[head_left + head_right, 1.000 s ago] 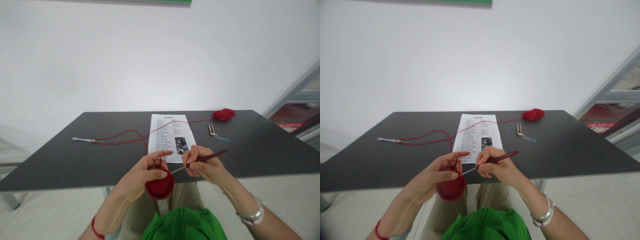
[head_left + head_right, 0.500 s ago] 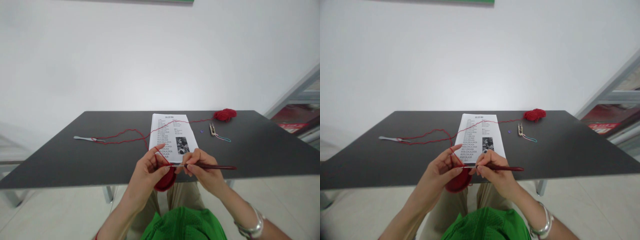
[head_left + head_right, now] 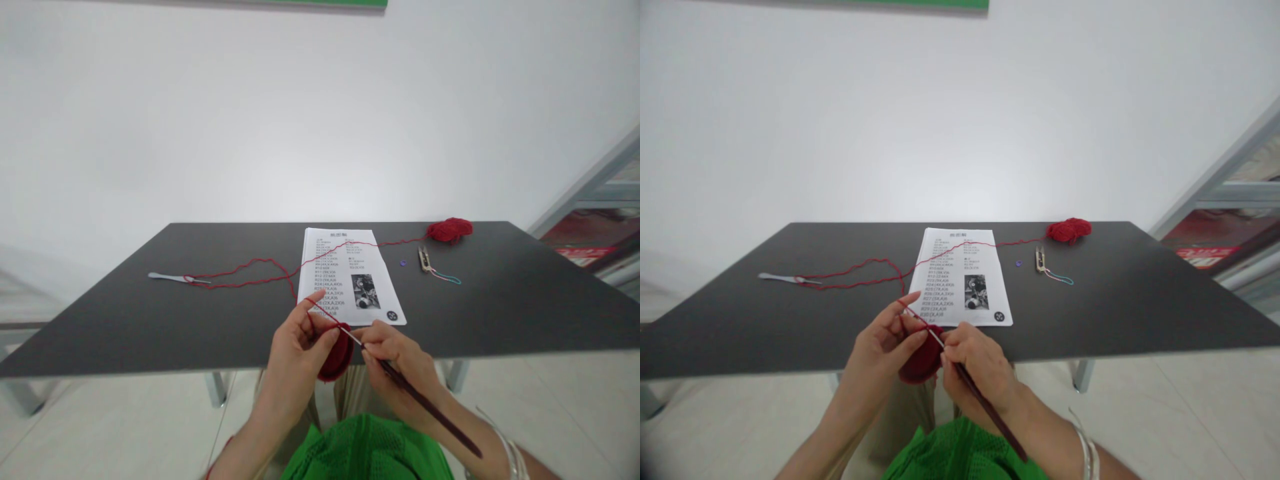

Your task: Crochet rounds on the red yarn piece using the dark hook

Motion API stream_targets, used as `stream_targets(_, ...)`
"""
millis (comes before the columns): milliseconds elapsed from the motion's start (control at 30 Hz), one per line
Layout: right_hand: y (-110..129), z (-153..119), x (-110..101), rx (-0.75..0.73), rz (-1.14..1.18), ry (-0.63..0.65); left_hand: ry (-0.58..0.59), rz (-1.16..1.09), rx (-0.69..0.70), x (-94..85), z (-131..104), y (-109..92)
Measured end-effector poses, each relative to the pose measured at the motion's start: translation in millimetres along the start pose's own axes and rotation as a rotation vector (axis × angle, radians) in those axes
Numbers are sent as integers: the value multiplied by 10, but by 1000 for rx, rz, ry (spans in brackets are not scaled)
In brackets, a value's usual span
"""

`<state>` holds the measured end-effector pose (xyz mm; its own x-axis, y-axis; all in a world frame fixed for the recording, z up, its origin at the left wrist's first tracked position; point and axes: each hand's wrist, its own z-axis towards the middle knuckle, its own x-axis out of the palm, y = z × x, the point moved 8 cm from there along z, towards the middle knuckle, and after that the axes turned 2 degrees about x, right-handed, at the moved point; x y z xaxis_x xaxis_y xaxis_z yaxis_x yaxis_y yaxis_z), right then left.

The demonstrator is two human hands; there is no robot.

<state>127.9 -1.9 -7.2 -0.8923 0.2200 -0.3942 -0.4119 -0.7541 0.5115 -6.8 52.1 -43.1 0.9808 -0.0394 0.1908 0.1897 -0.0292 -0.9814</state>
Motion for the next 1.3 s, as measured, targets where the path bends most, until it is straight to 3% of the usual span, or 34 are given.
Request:
stream_targets(167,-48,-31,148,-122,-75,51,17,-33,-69,32,-19,76)
stream_targets(300,-1,30,181,-327,-119,154,122,-189,-214,80,-8,159)
stream_targets(367,76,19,190,-428,-232,149,165,-250,-287,105,-7,210)
stream_targets(433,108,3,202,-419,-335,109,141,-240,-256,78,19,208)
stream_targets(567,62,-29,170,-235,-213,39,58,-77,-45,-10,79,88)
stream_targets(767,-24,60,1,-94,38,66,78,150,95,-40,103,-77)
stream_targets(867,-285,125,-58,240,327,-2,105,167,103,-26,90,-115)
stream_targets(933,-473,80,43,496,634,-52,119,115,80,-2,75,-102)
stream_targets(1000,-554,12,192,622,851,-86,125,46,37,35,59,-58)
stream_targets(1067,-541,-24,223,548,759,-122,119,-21,-15,69,42,5)
stream_targets(1200,-297,-81,198,120,121,-59,121,-206,-130,119,17,114)
stream_targets(1300,-239,-121,180,-32,77,-43,165,-331,-239,146,0,149)
